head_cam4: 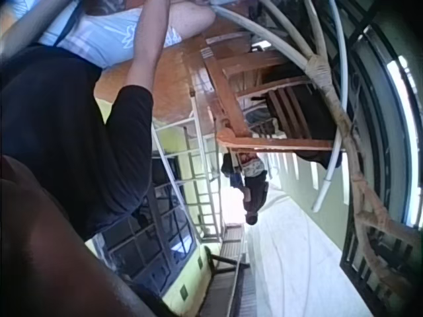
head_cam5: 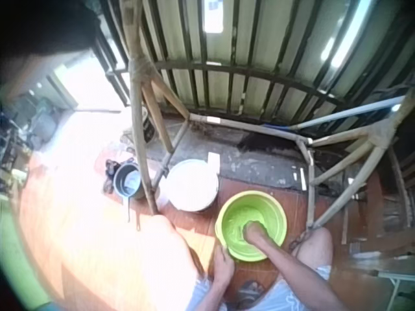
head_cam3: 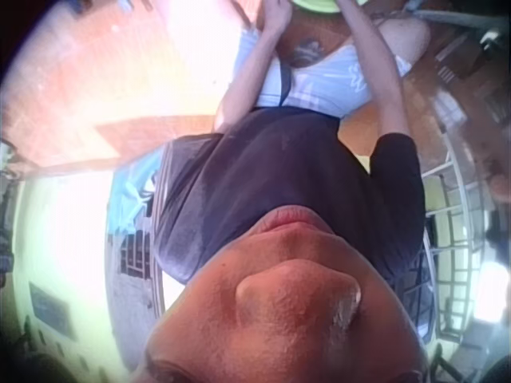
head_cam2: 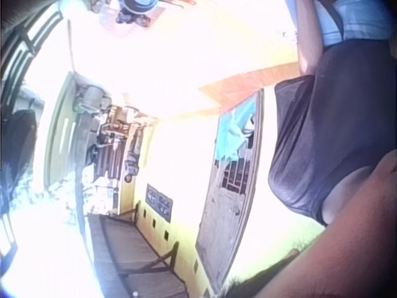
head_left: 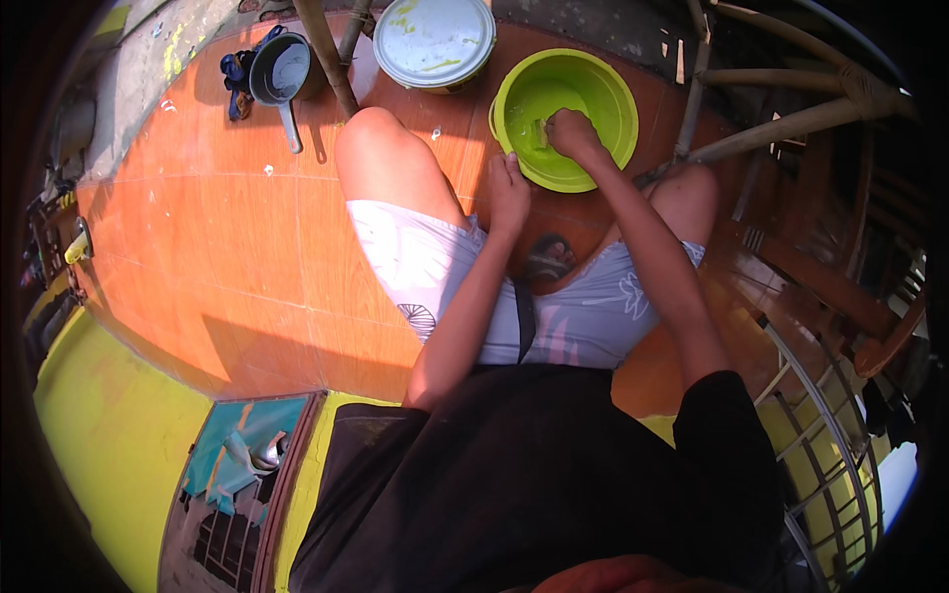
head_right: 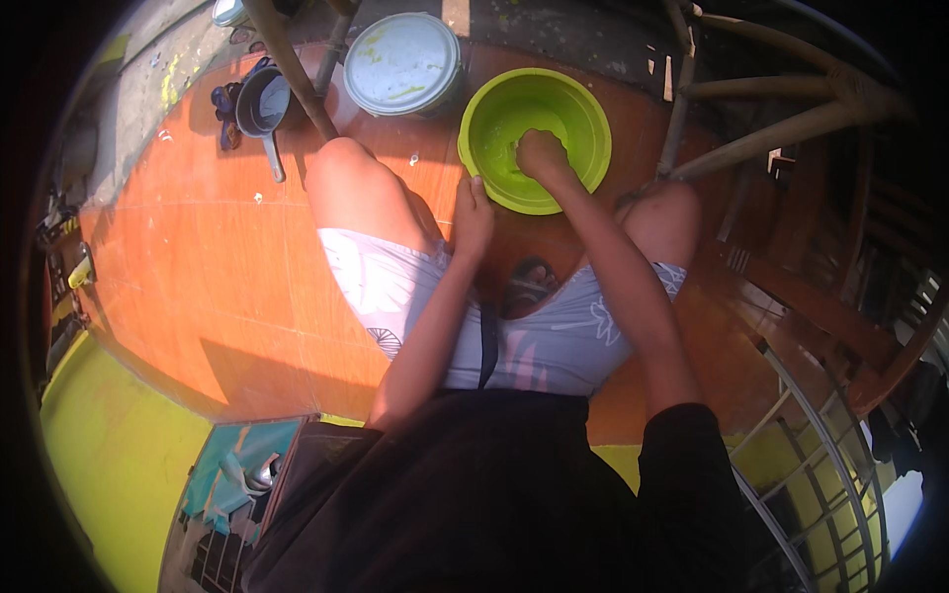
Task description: The person moves a ladder, fills a metal cup with water from a hose, and then sits on the floor to mix paint in a green bucket using a wooden stick. The person adds water to the paint and stirs it thoroughly.
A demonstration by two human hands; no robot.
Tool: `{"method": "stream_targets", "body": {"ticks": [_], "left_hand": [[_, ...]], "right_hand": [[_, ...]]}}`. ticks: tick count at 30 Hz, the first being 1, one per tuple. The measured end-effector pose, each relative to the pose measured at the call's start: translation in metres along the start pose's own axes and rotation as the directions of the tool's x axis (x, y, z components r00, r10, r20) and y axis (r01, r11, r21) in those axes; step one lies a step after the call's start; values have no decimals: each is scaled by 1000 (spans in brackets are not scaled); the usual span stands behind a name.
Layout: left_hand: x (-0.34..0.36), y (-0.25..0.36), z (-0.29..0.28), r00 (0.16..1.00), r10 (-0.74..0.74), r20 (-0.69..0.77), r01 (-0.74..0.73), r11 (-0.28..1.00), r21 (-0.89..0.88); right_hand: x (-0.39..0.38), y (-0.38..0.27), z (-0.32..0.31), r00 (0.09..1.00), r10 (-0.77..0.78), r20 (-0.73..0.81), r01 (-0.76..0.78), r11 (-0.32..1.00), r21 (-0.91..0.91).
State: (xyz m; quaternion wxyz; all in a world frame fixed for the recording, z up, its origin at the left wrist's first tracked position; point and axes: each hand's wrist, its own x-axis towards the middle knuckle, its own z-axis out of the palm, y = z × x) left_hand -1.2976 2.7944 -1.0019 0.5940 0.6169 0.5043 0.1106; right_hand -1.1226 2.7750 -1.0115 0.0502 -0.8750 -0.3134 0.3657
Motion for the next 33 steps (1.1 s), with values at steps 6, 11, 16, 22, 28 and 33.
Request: {"method": "stream_targets", "body": {"ticks": [6,11,16,22,28,33], "left_hand": [[1,0,0,1000,-4,8,4,1000,-25],[2,-5,1,1000,-30,-3,29,998,-58],[3,-6,3,998,-58,0,58,996,-71],[3,0,0,1000,-31,-1,30,997,-77],[3,-2,1,998,-56,9,56,991,-119],[5,-8,5,999,-43,-17,42,997,-61]], "right_hand": [[17,1,-11,975,-16,-223,21,1000,20],[3,12,-21,976,65,-207,-98,984,-152],[-1,4,-2,997,53,50,-48,994,-101],[20,-10,-3,992,-27,-120,33,998,51],[7,6,-24,982,36,-185,-71,980,-187],[3,6,-9,988,100,118,-76,978,-194]]}}
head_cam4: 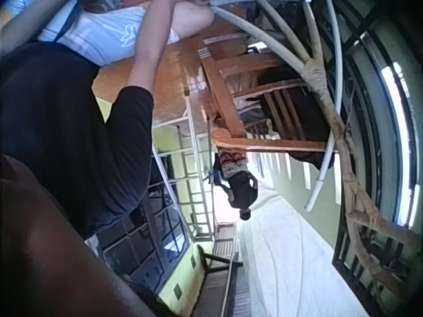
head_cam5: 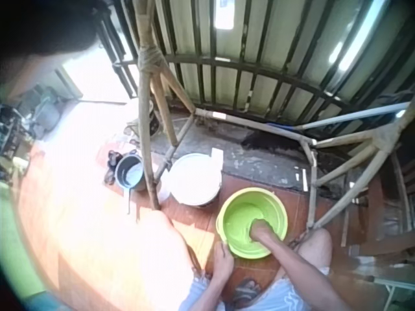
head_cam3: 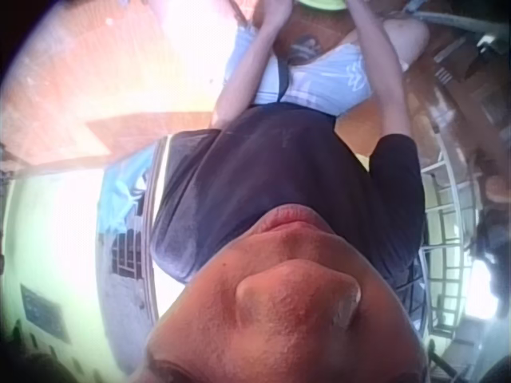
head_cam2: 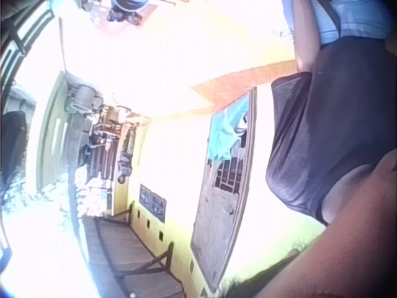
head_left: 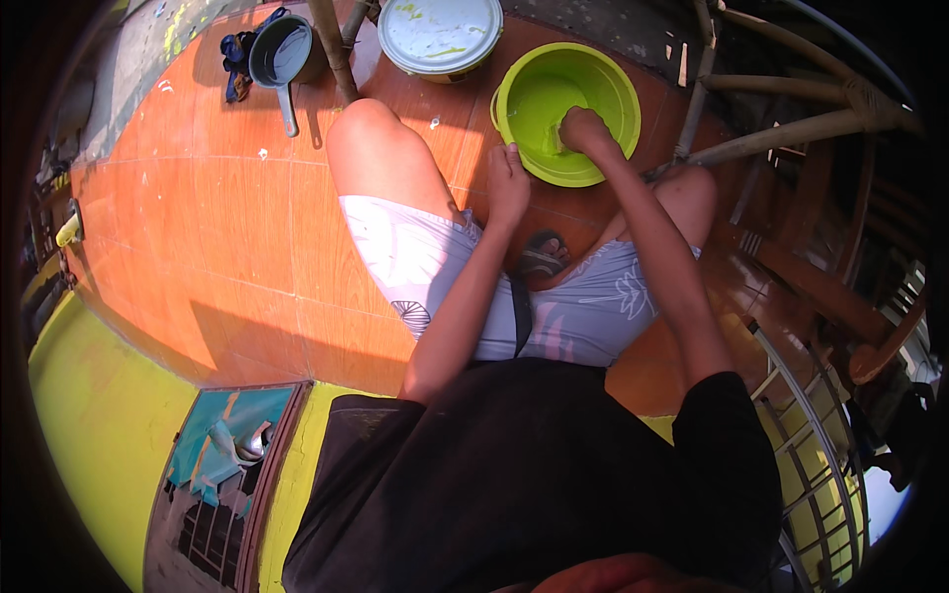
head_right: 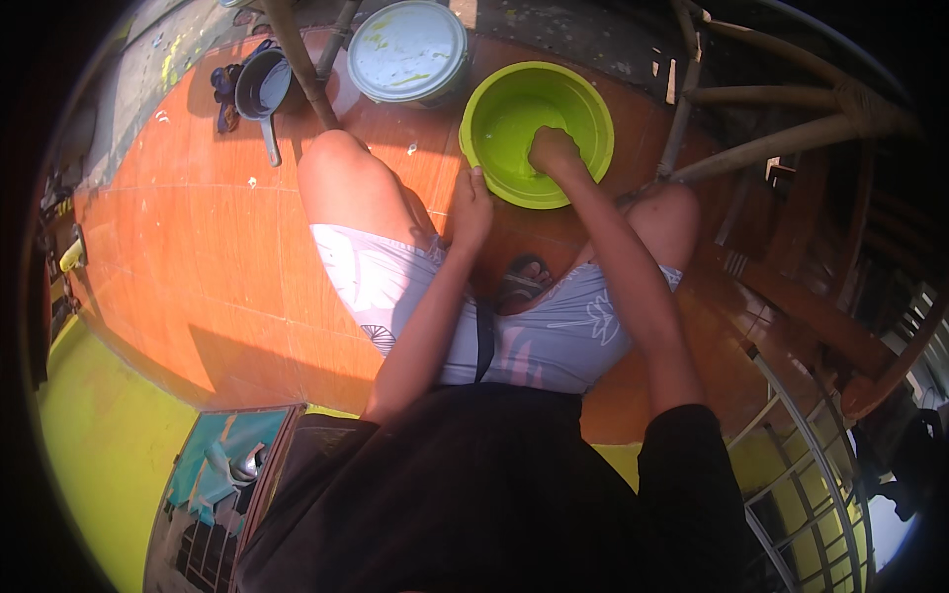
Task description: The person moves a ladder, fills a metal cup with water from a hose, and then sits on the floor to mix paint in a green bucket using a wooden stick. The person adds water to the paint and stirs it thoroughly.
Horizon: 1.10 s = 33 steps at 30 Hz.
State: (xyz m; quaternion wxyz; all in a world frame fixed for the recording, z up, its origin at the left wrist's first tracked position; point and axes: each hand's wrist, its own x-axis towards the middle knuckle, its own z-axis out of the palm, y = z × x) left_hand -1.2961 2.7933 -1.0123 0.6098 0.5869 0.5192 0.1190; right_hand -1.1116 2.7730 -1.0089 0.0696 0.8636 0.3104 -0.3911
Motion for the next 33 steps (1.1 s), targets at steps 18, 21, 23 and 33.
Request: {"method": "stream_targets", "body": {"ticks": [18,21,23,33], "left_hand": [[-3,15,-3,1000,9,-2,-9,997,76],[-2,16,-4,1000,9,9,-10,996,85],[-2,17,-4,999,31,11,-32,996,86],[-4,17,0,999,44,2,-44,993,107]], "right_hand": [[-2,-18,10,989,-87,-118,102,986,133],[11,-24,7,966,-63,-250,117,971,210],[14,-19,3,947,-27,-320,99,973,210],[-14,31,-8,986,-86,-141,91,995,29]]}}
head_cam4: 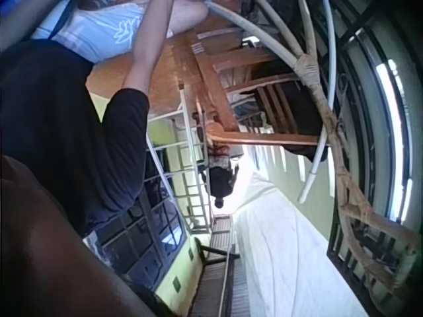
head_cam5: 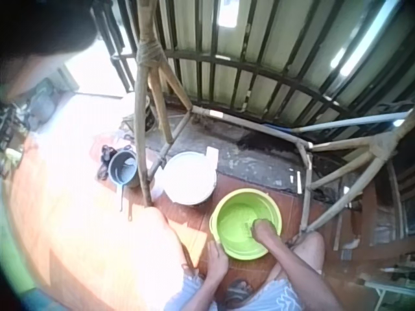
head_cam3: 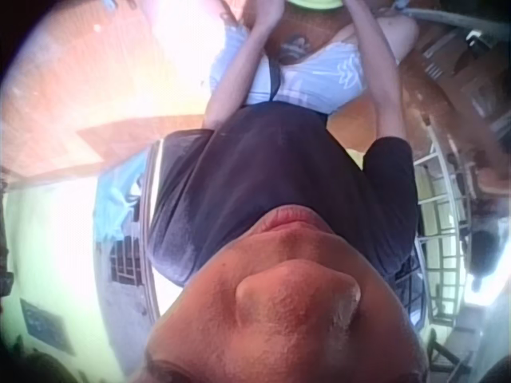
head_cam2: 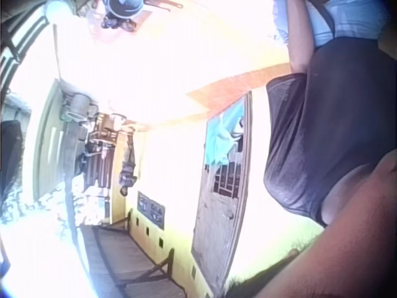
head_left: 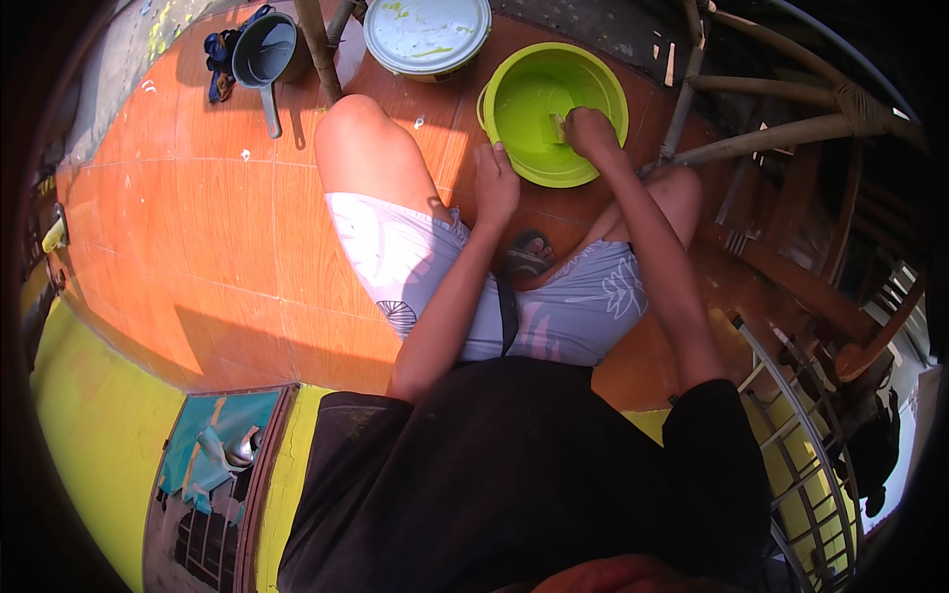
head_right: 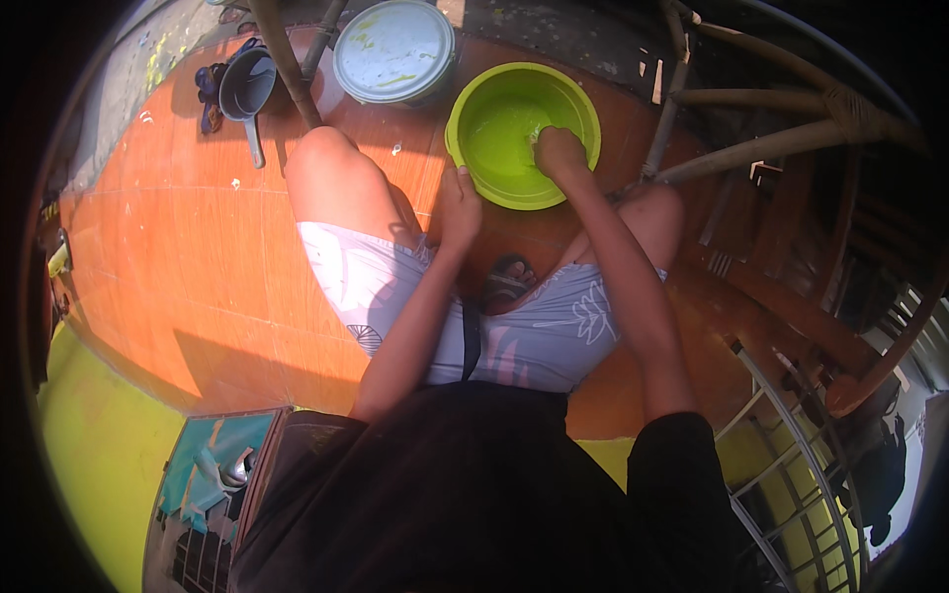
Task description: The person moves a ladder, fills a metal cup with water from a hose, and then sits on the floor to mix paint in a green bucket using a wooden stick. The person adds water to the paint and stirs it thoroughly.
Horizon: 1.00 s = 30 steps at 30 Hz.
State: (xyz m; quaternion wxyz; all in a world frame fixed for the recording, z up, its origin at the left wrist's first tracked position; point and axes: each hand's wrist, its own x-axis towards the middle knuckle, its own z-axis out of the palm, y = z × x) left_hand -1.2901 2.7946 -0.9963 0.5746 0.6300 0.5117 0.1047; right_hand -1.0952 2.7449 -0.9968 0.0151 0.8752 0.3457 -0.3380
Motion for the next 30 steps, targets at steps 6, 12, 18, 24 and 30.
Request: {"method": "stream_targets", "body": {"ticks": [6,12,18,24,30], "left_hand": [[0,0,1,1000,-1,-10,1,1000,-24],[0,1,1,1000,24,-19,-25,999,-43],[0,1,0,1000,15,-5,-15,999,-43],[1,0,-1,1000,10,7,-10,998,-58],[1,1,-1,1000,-15,19,16,998,-62]], "right_hand": [[-13,-4,-6,985,6,-175,-3,1000,22],[16,-31,6,918,-10,-397,53,994,98],[24,-57,30,964,-130,-233,151,986,74],[-2,-49,23,988,-157,13,157,987,-26],[4,-25,-5,1000,-25,-11,22,984,-179]]}}
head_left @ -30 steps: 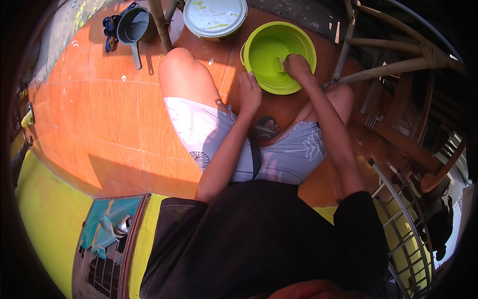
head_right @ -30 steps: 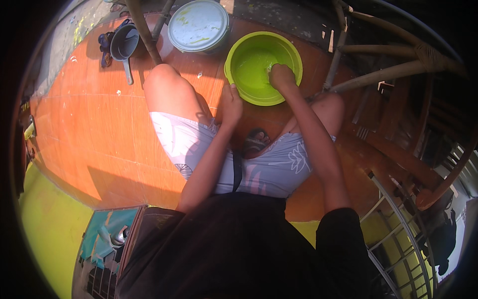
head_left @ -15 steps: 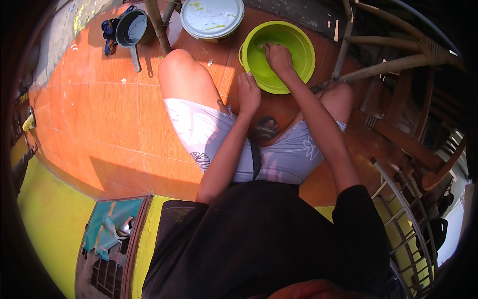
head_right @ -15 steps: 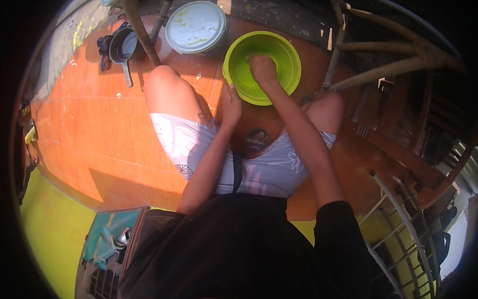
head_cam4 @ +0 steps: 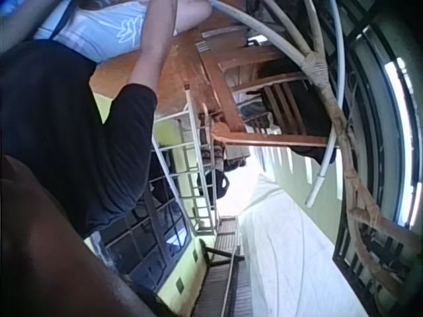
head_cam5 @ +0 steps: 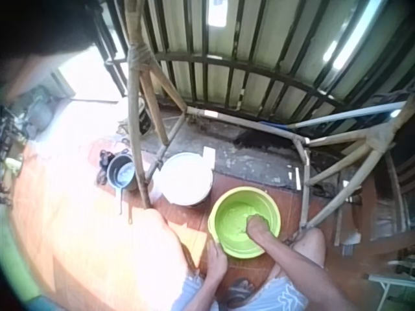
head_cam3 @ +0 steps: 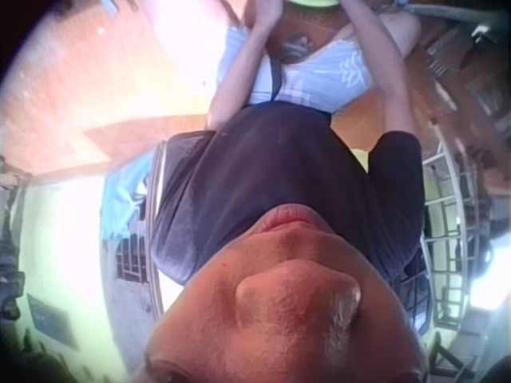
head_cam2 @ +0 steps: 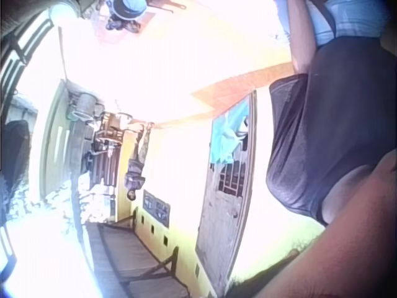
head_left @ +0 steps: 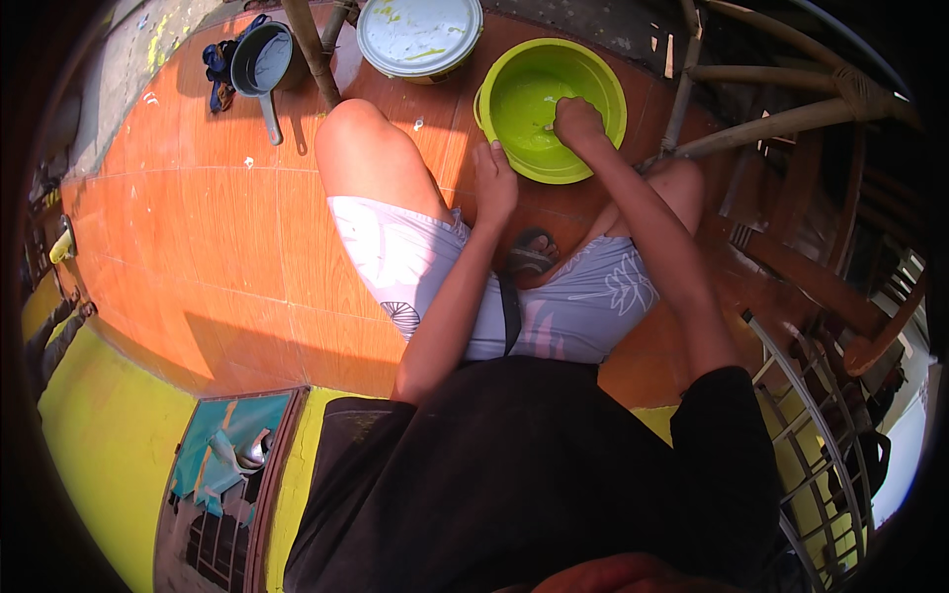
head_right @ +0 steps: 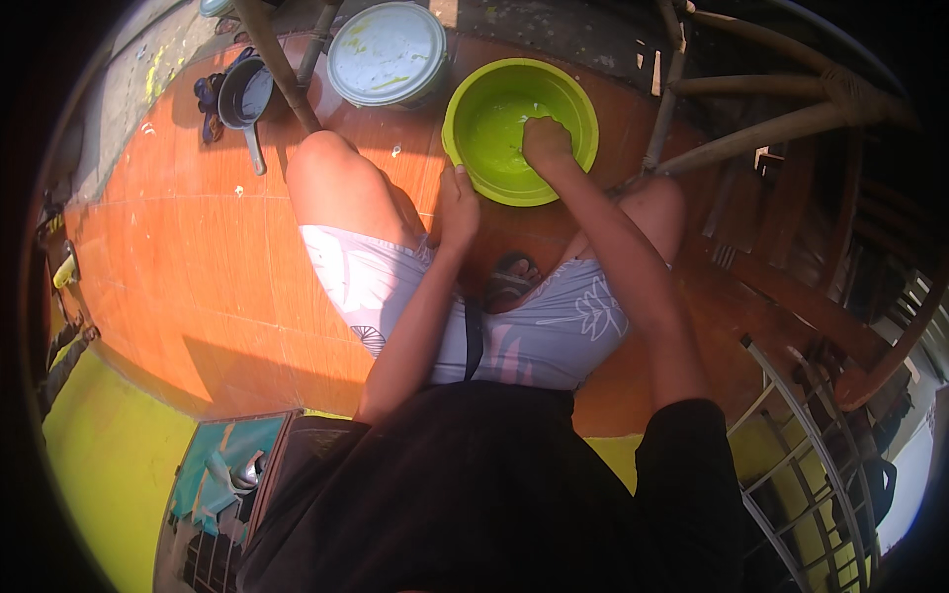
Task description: The person moves a ladder, fills a metal cup with water from a hose, and then sits on the floor to mix paint in a green bucket using a wooden stick. The person adds water to the paint and stirs it thoroughly.
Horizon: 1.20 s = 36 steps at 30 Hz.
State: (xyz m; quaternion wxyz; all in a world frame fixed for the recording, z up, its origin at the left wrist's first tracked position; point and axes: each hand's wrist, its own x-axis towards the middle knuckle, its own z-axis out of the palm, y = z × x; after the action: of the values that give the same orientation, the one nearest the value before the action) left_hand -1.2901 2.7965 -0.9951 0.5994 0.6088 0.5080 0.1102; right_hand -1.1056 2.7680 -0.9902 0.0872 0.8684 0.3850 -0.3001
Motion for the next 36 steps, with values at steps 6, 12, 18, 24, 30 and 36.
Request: {"method": "stream_targets", "body": {"ticks": [6,12,18,24,30,36], "left_hand": [[0,0,0,1000,-10,-5,10,1000,-11],[0,-2,2,1000,13,-20,-13,1000,-4],[3,-7,2,1000,15,-7,-15,1000,-8],[3,-11,4,995,81,-51,-79,996,43],[1,-8,5,999,33,-39,-32,999,34],[0,-4,2,1000,24,-9,-24,1000,1]], "right_hand": [[12,-1,-1,973,163,-164,-129,971,202],[-5,-19,12,992,123,23,-125,954,272],[18,-16,10,986,36,-163,35,910,412],[21,-6,3,985,117,-126,-92,977,191],[16,-4,19,984,122,132,-142,978,153],[37,19,19,992,59,110,-101,895,435]]}}
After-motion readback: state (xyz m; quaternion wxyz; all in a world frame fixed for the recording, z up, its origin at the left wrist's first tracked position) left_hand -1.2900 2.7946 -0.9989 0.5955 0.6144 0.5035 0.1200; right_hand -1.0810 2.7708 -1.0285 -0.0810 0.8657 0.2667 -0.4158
